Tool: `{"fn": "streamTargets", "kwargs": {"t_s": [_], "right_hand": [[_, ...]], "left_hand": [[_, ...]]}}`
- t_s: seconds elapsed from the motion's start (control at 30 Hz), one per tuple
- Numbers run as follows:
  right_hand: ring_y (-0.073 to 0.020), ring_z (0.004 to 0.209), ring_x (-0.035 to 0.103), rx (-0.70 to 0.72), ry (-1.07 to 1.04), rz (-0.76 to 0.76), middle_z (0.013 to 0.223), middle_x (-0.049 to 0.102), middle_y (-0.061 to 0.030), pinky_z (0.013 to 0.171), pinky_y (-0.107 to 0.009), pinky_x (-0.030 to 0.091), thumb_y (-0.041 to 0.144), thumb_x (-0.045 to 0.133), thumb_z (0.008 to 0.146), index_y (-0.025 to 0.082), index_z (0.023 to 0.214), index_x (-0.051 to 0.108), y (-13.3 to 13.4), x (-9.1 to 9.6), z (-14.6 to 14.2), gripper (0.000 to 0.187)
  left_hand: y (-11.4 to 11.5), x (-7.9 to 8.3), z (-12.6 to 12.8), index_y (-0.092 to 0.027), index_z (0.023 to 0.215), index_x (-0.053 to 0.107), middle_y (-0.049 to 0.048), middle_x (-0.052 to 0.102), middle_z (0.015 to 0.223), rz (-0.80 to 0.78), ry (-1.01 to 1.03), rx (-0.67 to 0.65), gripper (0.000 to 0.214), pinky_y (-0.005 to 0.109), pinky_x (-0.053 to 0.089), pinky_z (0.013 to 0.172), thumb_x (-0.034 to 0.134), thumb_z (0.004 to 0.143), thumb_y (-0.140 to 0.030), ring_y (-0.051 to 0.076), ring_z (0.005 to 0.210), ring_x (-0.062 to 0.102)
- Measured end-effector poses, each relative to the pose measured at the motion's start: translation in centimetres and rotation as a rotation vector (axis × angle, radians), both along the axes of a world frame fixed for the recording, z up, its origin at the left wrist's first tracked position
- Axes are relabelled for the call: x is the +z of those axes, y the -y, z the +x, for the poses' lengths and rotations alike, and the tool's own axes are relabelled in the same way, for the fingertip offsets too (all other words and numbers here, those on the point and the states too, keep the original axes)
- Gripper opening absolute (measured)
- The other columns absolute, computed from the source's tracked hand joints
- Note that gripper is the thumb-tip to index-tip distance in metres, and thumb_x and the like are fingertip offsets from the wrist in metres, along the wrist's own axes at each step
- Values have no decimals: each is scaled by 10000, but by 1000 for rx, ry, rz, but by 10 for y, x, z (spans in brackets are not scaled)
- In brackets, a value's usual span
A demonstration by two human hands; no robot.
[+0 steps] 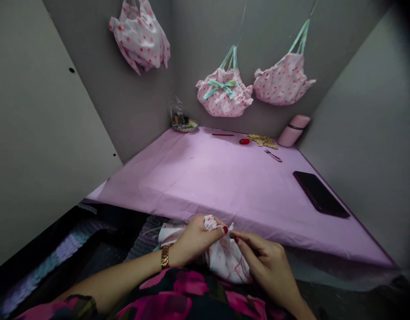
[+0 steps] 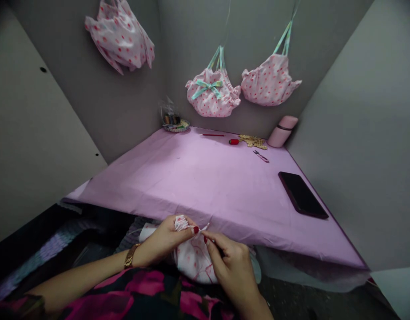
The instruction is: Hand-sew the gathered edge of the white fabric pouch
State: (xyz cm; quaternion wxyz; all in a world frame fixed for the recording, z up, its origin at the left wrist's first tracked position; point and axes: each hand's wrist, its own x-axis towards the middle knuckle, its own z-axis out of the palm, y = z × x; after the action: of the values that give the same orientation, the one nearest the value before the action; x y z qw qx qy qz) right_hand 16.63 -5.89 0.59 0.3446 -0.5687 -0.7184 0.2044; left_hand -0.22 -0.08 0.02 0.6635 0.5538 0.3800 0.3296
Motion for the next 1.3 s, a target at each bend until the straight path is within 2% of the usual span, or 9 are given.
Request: {"fn": "streamTargets", "kwargs": {"t_s": [0.33, 0.63, 0.73, 0.83, 0.93, 1.03, 1.17, 1.3], "right_hand": [[-181, 827, 656, -1, 8, -1, 935, 696, -51, 712, -263, 517, 214, 454, 834, 200, 997, 660, -1, 1, 0, 264], [-196, 818, 647, -9, -57, -63, 870, 697, -48, 715, -278, 503, 239, 458, 830, 202, 925, 666, -1, 2, -1, 231], [-169, 623, 628, -23, -140, -146, 639, 649, -18, 563, -248, 491, 282, 470, 833, 185, 1021, 618, -1, -1, -1, 258], [-117, 421, 517, 4, -247, -266, 472, 524, 42, 409, -203, 401, 317, 463, 845, 156, 1167, 522, -2, -4, 0, 365], [-140, 518, 573, 50, -327, -344, 565, 593, -1, 475, -224, 448, 338, 455, 849, 143, 1076, 589, -2, -4, 0, 328], [-184, 664, 622, 40, -315, -325, 703, 654, -45, 591, -265, 496, 341, 469, 835, 155, 956, 646, -1, -2, 0, 284], [-197, 685, 634, 24, -267, -283, 688, 664, -43, 626, -279, 511, 323, 476, 826, 168, 944, 660, -1, 0, 0, 268], [-198, 724, 643, 46, -262, -263, 789, 692, -58, 654, -281, 510, 297, 478, 824, 173, 945, 671, -2, 1, 0, 259]], "left_hand": [[0, 3, 0, -126, 731, 604, -3, 579, 639, 3, -24, -5, 154, 214, 407, 583, 580, 730, -278, 101, 599, 501], [-1, 3, 0, -126, 733, 618, -5, 581, 625, 103, -71, -2, 162, 214, 400, 568, 582, 731, -283, 95, 571, 494], [-1, 4, -1, -129, 757, 623, 5, 601, 650, 168, -104, -9, 170, 214, 405, 569, 578, 740, -292, 101, 584, 505], [-2, 4, -2, -131, 779, 630, 19, 620, 680, 234, -121, -32, 188, 210, 409, 572, 568, 753, -306, 105, 604, 519], [-1, 4, -3, -127, 780, 636, 36, 631, 687, 270, -140, -55, 220, 215, 419, 581, 553, 765, -331, 110, 611, 531], [-1, 4, -4, -127, 786, 640, 50, 646, 710, 261, -150, -52, 254, 228, 431, 597, 552, 764, -364, 118, 624, 545], [-1, 2, -3, -134, 767, 634, 33, 643, 681, 203, -147, -23, 221, 219, 421, 570, 586, 736, -348, 110, 595, 541], [-1, 2, -3, -135, 742, 622, 19, 632, 665, 159, -133, -15, 153, 211, 413, 569, 587, 731, -284, 104, 592, 538]]}}
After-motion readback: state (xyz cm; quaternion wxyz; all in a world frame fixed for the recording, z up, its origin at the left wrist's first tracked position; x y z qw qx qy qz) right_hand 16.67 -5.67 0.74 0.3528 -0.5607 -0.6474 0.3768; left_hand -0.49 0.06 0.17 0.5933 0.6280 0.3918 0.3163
